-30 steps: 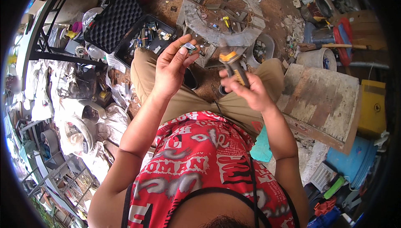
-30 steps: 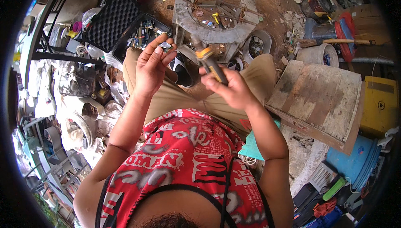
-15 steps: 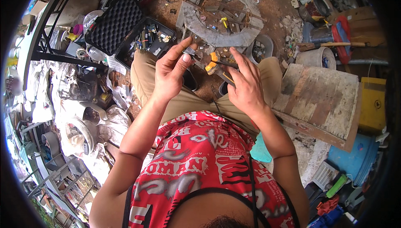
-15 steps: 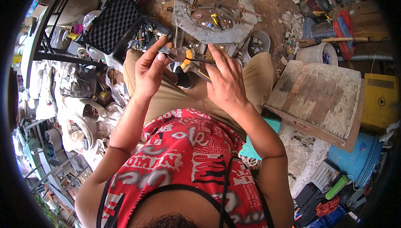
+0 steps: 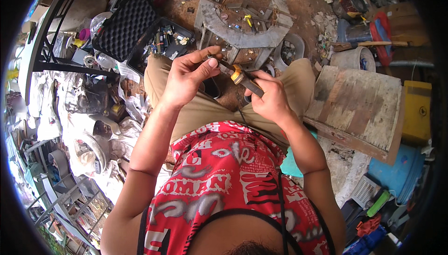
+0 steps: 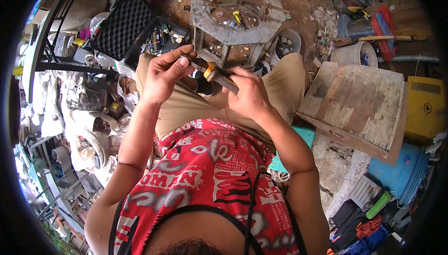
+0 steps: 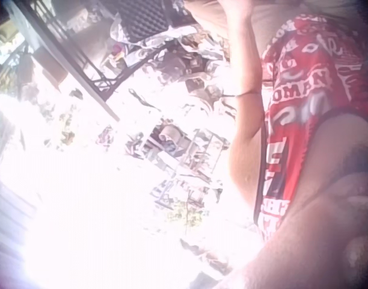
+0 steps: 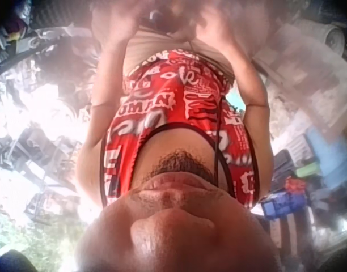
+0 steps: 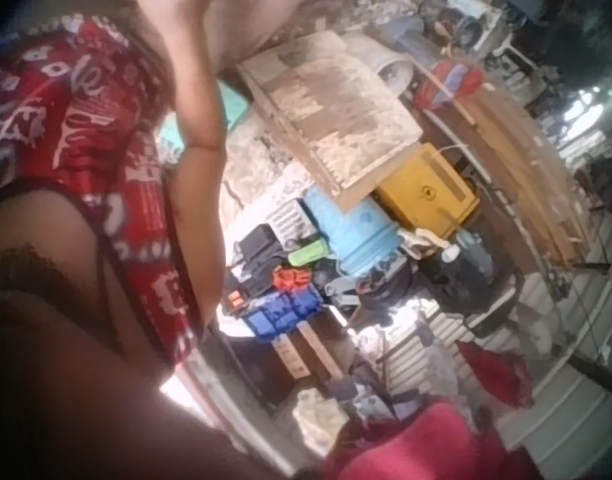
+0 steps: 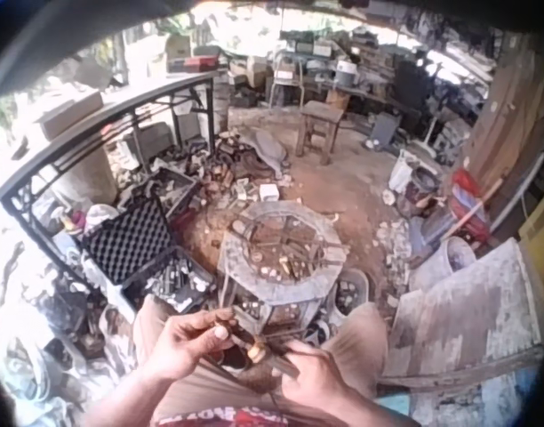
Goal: The person uses a small screwdriver and pliers to manipulate and disassemble components on a green circuit board while sitting in a cluttered workspace.
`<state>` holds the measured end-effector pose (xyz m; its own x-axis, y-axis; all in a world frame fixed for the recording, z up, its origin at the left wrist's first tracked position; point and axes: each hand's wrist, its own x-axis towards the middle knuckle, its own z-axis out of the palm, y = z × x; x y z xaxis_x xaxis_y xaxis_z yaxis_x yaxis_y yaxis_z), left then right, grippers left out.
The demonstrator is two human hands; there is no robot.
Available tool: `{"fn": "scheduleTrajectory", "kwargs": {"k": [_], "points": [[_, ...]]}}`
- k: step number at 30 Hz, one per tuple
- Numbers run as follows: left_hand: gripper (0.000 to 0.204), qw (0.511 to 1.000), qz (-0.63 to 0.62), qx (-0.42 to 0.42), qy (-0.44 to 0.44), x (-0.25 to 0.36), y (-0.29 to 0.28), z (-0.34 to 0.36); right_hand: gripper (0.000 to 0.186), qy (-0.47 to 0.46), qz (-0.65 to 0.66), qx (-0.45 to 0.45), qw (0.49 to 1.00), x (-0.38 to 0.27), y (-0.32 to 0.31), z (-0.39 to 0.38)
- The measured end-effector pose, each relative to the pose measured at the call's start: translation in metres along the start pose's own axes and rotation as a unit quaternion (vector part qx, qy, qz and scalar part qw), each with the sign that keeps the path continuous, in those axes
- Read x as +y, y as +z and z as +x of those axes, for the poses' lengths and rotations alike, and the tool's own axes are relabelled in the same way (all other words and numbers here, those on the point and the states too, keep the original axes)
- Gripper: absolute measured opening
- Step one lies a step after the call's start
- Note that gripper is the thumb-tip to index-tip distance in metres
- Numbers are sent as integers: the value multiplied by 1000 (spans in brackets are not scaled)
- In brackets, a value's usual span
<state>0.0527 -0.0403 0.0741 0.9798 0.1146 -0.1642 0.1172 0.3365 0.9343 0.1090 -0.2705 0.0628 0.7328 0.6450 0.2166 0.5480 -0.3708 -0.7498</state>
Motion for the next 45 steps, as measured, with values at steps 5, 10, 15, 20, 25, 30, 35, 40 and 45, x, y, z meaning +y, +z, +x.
{"fn": "scheduleTrajectory", "kwargs": {"k": [5,10,15,20,25,30,35,40,45], "points": [[37,997,-36,-64,-33,8,-11,2,13,50,93,-72,992,2,-9,1],[40,994,-32,-98,-39,8,-18,1,18,148,159,-184,959,0,-20,9],[38,975,55,-200,-74,20,-28,3,11,73,274,-287,915,16,-35,15],[37,960,126,-238,-75,25,-28,4,6,224,353,-412,810,18,-54,31],[39,965,84,-235,-83,23,-26,6,13,219,334,-432,809,18,-69,41],[45,996,22,-57,60,-15,-29,7,36,10,42,-276,960,-2,-78,41],[44,970,8,140,197,-35,-11,9,34,0,-77,-14,997,-29,-51,5],[41,949,26,115,291,-37,-1,15,28,-17,-154,-10,988,-34,-30,0],[39,936,80,108,327,-36,1,15,29,-34,-201,-9,979,-33,-34,5]]}}
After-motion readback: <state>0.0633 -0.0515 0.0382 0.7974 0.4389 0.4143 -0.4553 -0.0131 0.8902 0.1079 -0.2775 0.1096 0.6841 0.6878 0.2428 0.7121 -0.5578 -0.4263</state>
